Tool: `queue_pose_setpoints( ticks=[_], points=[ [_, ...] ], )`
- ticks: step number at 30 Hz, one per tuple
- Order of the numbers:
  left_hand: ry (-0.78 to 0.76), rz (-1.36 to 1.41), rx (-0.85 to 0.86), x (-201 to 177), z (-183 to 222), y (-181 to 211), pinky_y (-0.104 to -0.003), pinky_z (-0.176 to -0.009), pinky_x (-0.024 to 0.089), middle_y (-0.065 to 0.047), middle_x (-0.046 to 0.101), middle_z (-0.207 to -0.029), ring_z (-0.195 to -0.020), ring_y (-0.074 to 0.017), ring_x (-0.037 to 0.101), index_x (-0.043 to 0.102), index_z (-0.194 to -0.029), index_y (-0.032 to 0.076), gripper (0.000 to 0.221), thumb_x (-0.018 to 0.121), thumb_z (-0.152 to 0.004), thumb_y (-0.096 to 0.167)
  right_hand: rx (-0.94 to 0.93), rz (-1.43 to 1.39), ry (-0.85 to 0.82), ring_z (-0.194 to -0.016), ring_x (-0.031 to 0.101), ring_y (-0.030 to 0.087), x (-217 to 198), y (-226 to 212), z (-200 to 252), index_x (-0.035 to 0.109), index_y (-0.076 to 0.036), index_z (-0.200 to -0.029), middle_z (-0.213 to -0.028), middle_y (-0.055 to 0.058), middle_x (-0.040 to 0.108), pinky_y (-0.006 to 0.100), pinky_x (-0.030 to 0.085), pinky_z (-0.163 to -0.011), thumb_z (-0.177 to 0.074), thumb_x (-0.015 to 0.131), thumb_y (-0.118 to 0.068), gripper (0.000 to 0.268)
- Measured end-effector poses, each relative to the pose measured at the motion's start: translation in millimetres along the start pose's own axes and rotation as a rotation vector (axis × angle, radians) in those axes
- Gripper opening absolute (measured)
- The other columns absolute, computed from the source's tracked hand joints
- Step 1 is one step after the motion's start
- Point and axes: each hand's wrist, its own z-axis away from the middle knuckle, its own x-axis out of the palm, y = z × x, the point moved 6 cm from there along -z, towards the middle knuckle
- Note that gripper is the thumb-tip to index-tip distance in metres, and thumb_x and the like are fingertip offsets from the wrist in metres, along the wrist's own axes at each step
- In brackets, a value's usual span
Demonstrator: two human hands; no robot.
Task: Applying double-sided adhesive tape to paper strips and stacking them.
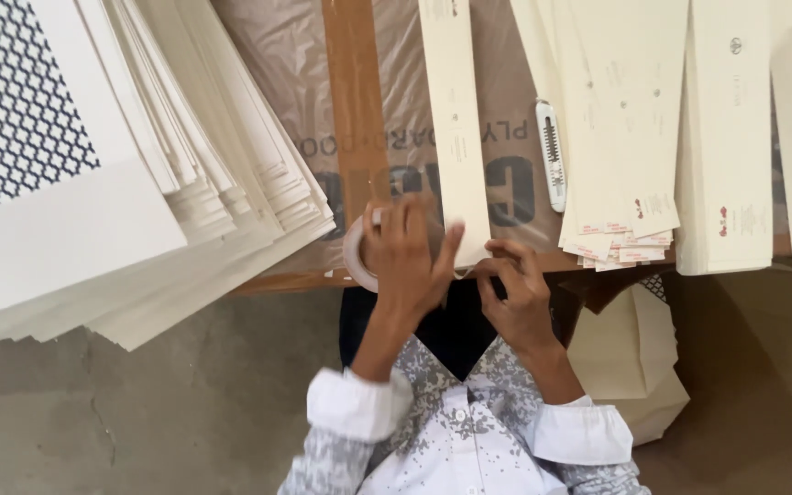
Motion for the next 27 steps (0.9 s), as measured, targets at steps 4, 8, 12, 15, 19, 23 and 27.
queue_pose_setpoints(
  ticks=[4, 8, 12, 15, 19, 23, 27],
  points=[
    [0.1, 0.159, -0.081, 44, -92, -30, -0.054, -0.113, 0.039, -0.033, 0.043, -0.147, -0.137, -0.0501, 0.044, 0.04, -0.146, -0.008, 0.082, 0.07, -0.096, 0.049, -0.027, 0.023, 0.026, -0.107, 0.07, 0.03, -4, -8, -2, 0.068, -0.003, -0.094, -0.118, 0.013, 0.064, 0.037, 0.058, -0.089, -0.081, 0.077, 0.008, 0.019],
    [0.175, 0.078, -0.106, 91, -203, -55, -0.056, -0.102, 0.044, -0.041, 0.018, -0.154, -0.135, -0.0604, 0.039, 0.015, -0.155, -0.004, 0.113, 0.08, -0.084, 0.055, 0.004, -0.011, 0.045, -0.103, 0.07, 0.029, -4, -6, 4, 0.068, -0.003, -0.093, -0.118, 0.015, 0.064, 0.038, 0.057, -0.086, -0.08, 0.076, 0.007, 0.018],
    [-0.085, -0.071, -0.326, 98, -252, -47, -0.053, -0.091, 0.054, -0.034, 0.014, -0.16, -0.124, -0.0566, 0.051, 0.019, -0.158, 0.026, 0.104, 0.08, -0.077, 0.049, -0.009, 0.018, 0.05, -0.105, 0.069, 0.032, -6, -5, -1, 0.068, -0.003, -0.093, -0.117, 0.014, 0.064, 0.038, 0.057, -0.085, -0.08, 0.076, 0.005, 0.018],
    [-0.147, -0.172, -0.288, 116, -264, -51, -0.053, -0.087, 0.054, -0.031, 0.024, -0.154, -0.118, -0.0553, 0.055, 0.032, -0.153, 0.026, 0.09, 0.079, -0.078, 0.043, -0.011, 0.036, 0.041, -0.104, 0.069, 0.033, -5, -5, 0, 0.069, -0.003, -0.093, -0.117, 0.014, 0.065, 0.04, 0.057, -0.083, -0.078, 0.076, 0.005, 0.018],
    [-0.132, -0.223, -0.263, 134, -277, -59, -0.048, -0.082, 0.058, -0.028, 0.039, -0.147, -0.107, -0.0466, 0.067, 0.053, -0.137, 0.015, 0.058, 0.073, -0.084, 0.03, -0.021, 0.009, 0.019, -0.104, 0.072, 0.032, -2, -3, -1, 0.068, -0.002, -0.091, -0.118, 0.015, 0.064, 0.039, 0.059, -0.082, -0.08, 0.075, 0.004, 0.015],
    [-0.124, -0.275, -0.244, 133, -282, -52, -0.044, -0.077, 0.06, -0.034, 0.039, -0.145, -0.099, -0.0429, 0.07, 0.056, -0.124, 0.008, 0.045, 0.072, -0.084, 0.023, 0.033, -0.005, -0.006, -0.1, 0.072, 0.031, 0, 3, -1, 0.068, 0.001, -0.095, -0.119, 0.016, 0.063, 0.039, 0.059, -0.079, -0.08, 0.076, 0.003, 0.017],
    [-0.063, -0.288, -0.222, 146, -290, -60, -0.044, -0.078, 0.059, -0.029, 0.056, -0.123, -0.098, -0.0407, 0.07, 0.057, -0.117, 0.007, 0.038, 0.071, -0.084, 0.018, 0.031, -0.015, -0.017, -0.101, 0.073, 0.029, 2, 3, -2, 0.068, 0.0, -0.094, -0.12, 0.014, 0.063, 0.037, 0.06, -0.08, -0.08, 0.076, 0.003, 0.016]
  ],
)
